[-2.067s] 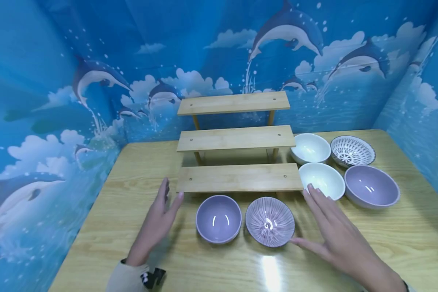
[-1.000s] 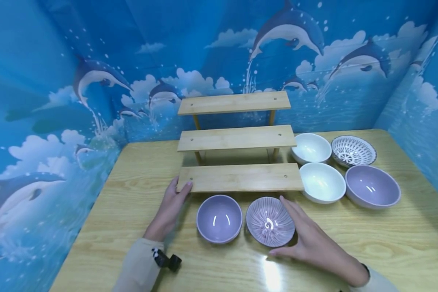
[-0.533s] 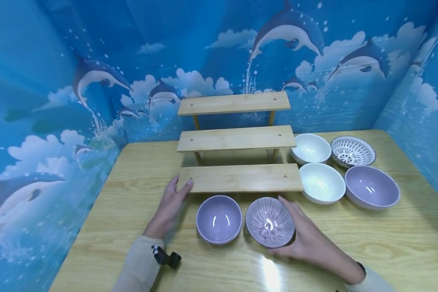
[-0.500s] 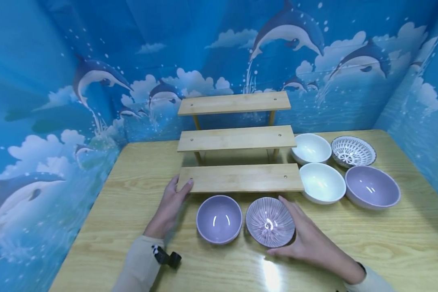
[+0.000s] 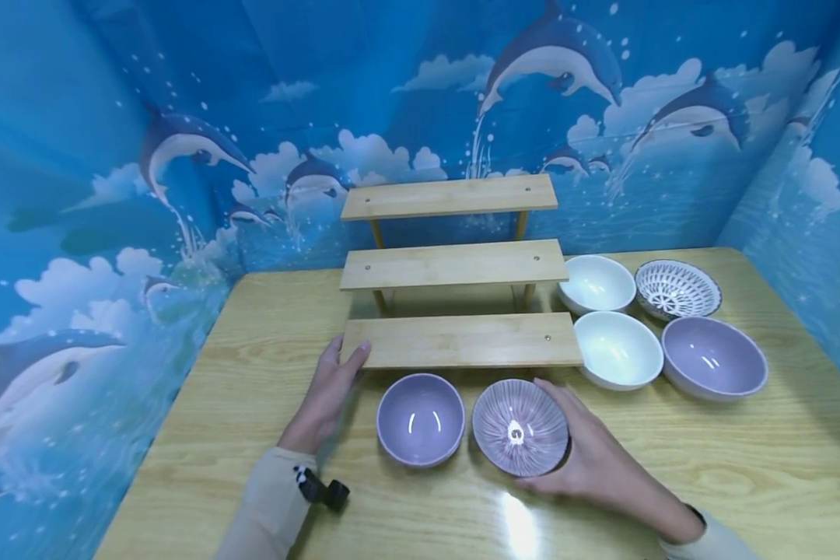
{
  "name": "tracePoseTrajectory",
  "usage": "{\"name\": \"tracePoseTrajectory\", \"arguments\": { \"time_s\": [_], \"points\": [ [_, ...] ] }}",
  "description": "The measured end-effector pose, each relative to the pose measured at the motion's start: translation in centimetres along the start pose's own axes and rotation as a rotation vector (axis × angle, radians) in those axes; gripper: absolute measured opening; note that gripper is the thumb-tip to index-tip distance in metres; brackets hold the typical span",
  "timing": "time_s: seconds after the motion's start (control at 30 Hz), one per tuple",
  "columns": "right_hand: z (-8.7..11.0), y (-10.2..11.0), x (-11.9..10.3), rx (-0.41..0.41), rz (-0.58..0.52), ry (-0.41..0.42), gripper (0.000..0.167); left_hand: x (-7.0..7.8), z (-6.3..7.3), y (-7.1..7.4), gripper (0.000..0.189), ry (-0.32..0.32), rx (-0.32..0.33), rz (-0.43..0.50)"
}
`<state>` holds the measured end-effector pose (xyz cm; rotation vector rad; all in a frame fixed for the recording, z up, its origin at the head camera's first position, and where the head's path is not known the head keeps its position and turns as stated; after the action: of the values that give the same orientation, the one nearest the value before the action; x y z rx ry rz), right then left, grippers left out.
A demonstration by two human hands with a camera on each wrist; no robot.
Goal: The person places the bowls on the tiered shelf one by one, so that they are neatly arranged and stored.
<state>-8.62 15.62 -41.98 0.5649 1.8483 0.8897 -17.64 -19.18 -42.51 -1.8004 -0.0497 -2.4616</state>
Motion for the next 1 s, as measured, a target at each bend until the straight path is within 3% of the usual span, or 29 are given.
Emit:
{"name": "tracePoseTrajectory", "arguments": {
  "time_s": [0.33, 0.53, 0.77, 1.0],
  "points": [
    [0.5, 2.5, -1.8, -0.010, -0.008, -0.013, 0.123, 0.1, -0.3, -0.2, 0.080, -0.015, -0.015, 0.039],
    [-0.7, 5.1, -3.0, -0.029, -0.002, 0.002, 0.121, 0.0, -0.3, -0.1, 0.081, -0.011, -0.014, 0.027],
    [-4.8, 8.1, -3.7, -0.025, -0.023, 0.009, 0.122, 0.1, -0.3, -0.1, 0.079, -0.029, -0.027, 0.052],
    [-10.4, 10.4, -3.4, -0.080, -0.026, -0.087, 0.120, 0.0, -0.3, -0.2, 0.077, -0.028, -0.043, 0.073]
  ]
}}
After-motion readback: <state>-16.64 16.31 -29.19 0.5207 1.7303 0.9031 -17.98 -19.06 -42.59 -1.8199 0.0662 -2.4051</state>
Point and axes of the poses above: each hand's wrist, its own z-axis away from the middle knuckle, its own y-axis out of the back of the hand, x = y × z, the point moved 4 cm from there along -z, towards the middle knuckle, and after that the axes turned 13 degrees about z, right-handed, at the moved point
